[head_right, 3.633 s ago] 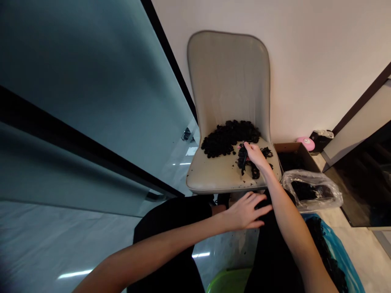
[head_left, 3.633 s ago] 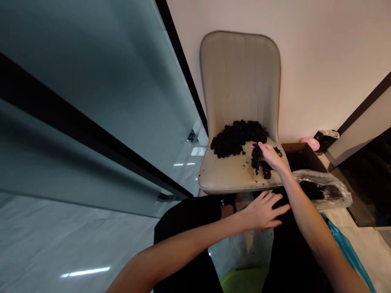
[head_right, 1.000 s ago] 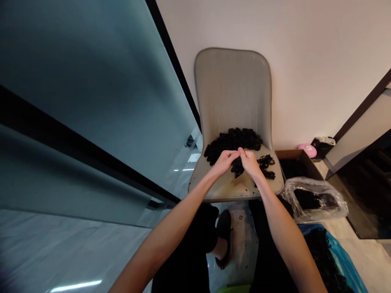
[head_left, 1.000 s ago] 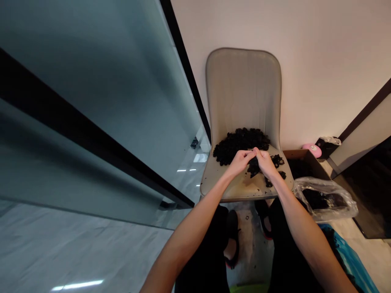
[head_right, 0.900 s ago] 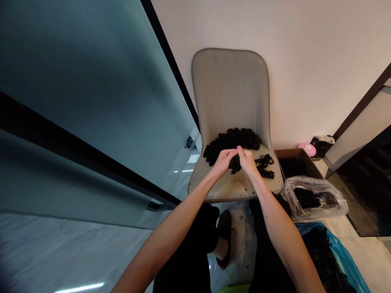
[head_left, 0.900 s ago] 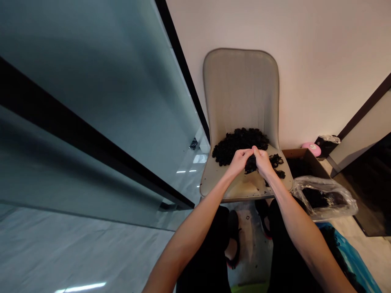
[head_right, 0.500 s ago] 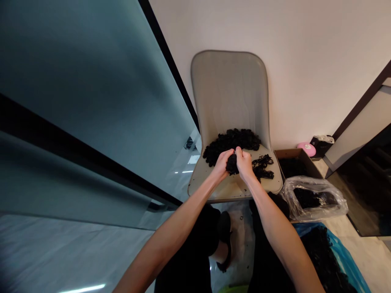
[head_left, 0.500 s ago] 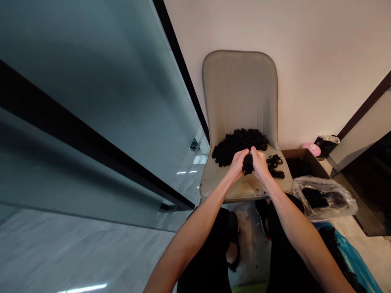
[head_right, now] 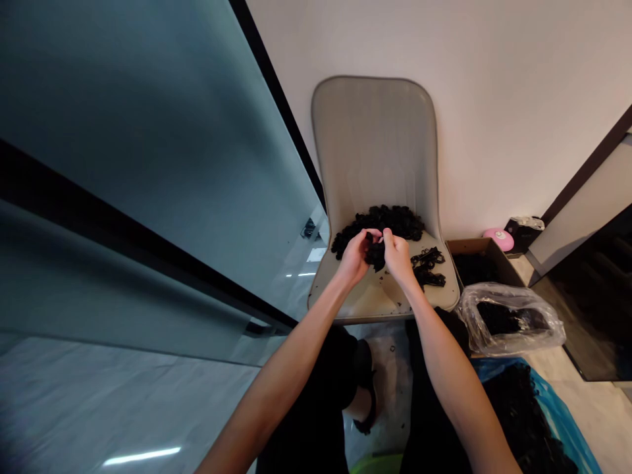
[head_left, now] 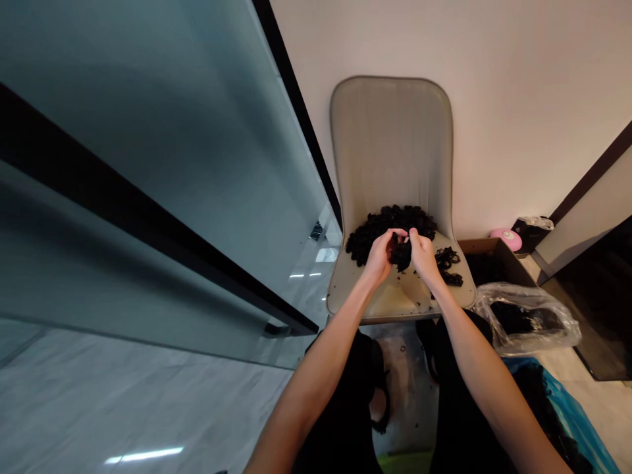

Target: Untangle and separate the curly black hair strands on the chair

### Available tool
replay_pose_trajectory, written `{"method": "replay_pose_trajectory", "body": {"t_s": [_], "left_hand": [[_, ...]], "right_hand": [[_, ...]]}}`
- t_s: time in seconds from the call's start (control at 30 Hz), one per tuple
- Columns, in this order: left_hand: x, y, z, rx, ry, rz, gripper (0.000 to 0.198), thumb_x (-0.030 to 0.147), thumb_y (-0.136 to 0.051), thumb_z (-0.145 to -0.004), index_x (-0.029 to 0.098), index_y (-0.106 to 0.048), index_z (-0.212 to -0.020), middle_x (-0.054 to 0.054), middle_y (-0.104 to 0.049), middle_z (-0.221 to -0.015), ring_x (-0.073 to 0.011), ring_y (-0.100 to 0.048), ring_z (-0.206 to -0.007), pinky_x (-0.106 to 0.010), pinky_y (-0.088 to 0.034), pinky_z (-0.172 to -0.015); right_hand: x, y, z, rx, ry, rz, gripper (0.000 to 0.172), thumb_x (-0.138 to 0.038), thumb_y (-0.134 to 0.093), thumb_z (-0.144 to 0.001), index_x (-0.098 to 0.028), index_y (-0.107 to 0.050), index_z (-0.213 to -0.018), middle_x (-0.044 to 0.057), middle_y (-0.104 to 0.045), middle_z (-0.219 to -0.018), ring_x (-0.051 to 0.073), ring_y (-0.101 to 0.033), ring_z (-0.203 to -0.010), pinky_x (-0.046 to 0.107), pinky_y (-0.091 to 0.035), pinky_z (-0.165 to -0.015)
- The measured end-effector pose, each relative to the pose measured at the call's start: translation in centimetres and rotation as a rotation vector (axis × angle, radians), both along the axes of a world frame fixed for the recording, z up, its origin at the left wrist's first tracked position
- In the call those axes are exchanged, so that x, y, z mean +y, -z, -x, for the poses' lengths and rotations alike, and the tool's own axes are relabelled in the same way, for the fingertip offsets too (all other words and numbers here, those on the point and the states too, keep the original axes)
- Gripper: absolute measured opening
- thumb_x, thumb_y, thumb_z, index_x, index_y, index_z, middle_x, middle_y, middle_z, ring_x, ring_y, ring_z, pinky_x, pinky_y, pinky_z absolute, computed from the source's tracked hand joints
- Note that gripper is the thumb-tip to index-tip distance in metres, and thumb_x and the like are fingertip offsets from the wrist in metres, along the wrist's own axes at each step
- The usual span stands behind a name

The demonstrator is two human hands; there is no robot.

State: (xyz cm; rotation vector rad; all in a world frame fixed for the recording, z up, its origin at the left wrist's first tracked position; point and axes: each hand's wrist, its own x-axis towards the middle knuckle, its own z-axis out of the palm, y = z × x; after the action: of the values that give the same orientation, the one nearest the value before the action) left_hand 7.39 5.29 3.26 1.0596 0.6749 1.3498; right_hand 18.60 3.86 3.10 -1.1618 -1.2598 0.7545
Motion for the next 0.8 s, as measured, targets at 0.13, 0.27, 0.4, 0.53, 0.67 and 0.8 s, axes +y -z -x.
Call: {"method": "replay_pose_trajectory", "body": {"t_s": [0.13, 0.27, 0.4, 0.53, 0.67, 0.8], "left_hand": [[-0.1, 0.3, 0.3, -0.030, -0.001, 0.004, 0.029, 0.043, -0.073, -0.081, 0.018, -0.069, -0.095, -0.003, -0.069, -0.087, -0.0131, -0.063, -0.076, -0.023, -0.046, -0.066], [0.4, 0.6, 0.7, -0.065, -0.004, 0.001, 0.029, 0.043, -0.072, -0.085, 0.020, -0.063, -0.100, 0.001, -0.065, -0.078, -0.0073, -0.051, -0.056, -0.020, -0.038, -0.053], [0.8, 1.0, 0.8, -0.039, -0.043, -0.031, 0.032, 0.049, -0.068, -0.089, 0.019, -0.063, -0.100, 0.002, -0.061, -0.072, -0.0057, -0.045, -0.050, -0.020, -0.031, -0.047], [0.8, 1.5, 0.9, 0.067, -0.080, -0.107, 0.039, 0.057, -0.068, -0.087, 0.019, -0.064, -0.091, 0.003, -0.057, -0.067, -0.0063, -0.045, -0.050, -0.020, -0.031, -0.048], [0.3, 1.4, 0.8, 0.152, -0.120, -0.153, 0.048, 0.065, -0.072, -0.080, 0.019, -0.064, -0.084, 0.004, -0.052, -0.065, -0.0067, -0.040, -0.050, -0.022, -0.030, -0.047], [-0.1, 1.2, 0.7, 0.131, -0.079, -0.150, 0.055, 0.071, -0.077, -0.072, 0.019, -0.057, -0.073, 0.006, -0.042, -0.060, -0.0072, -0.033, -0.051, -0.023, -0.026, -0.047]], "right_hand": [[0.2, 0.4, -1.2, -0.083, -0.008, -0.028, 0.060, -0.072, -0.039, -0.093, -0.020, -0.063, -0.074, 0.003, -0.056, -0.066, 0.017, -0.051, -0.064, 0.030, -0.041, -0.066], [0.3, 0.7, -1.7, -0.158, -0.065, -0.018, 0.056, -0.062, -0.036, -0.098, -0.020, -0.072, -0.089, 0.005, -0.065, -0.079, 0.017, -0.055, -0.065, 0.030, -0.044, -0.066], [0.0, 0.3, -1.6, -0.225, -0.061, -0.078, 0.052, -0.055, -0.036, -0.101, -0.020, -0.074, -0.092, 0.005, -0.070, -0.086, 0.019, -0.060, -0.080, 0.030, -0.044, -0.079], [-0.1, 0.2, -1.2, -0.209, -0.072, -0.062, 0.049, -0.056, -0.040, -0.099, -0.020, -0.071, -0.085, 0.006, -0.070, -0.083, 0.020, -0.060, -0.084, 0.030, -0.043, -0.081], [-0.2, 0.4, -0.9, -0.193, -0.108, -0.061, 0.050, -0.061, -0.044, -0.096, -0.020, -0.064, -0.077, 0.004, -0.066, -0.075, 0.019, -0.057, -0.075, 0.030, -0.041, -0.073], [-0.5, 0.2, -1.0, -0.238, -0.166, -0.084, 0.051, -0.064, -0.048, -0.093, -0.020, -0.058, -0.070, 0.001, -0.058, -0.066, 0.016, -0.049, -0.067, 0.029, -0.036, -0.066]]}}
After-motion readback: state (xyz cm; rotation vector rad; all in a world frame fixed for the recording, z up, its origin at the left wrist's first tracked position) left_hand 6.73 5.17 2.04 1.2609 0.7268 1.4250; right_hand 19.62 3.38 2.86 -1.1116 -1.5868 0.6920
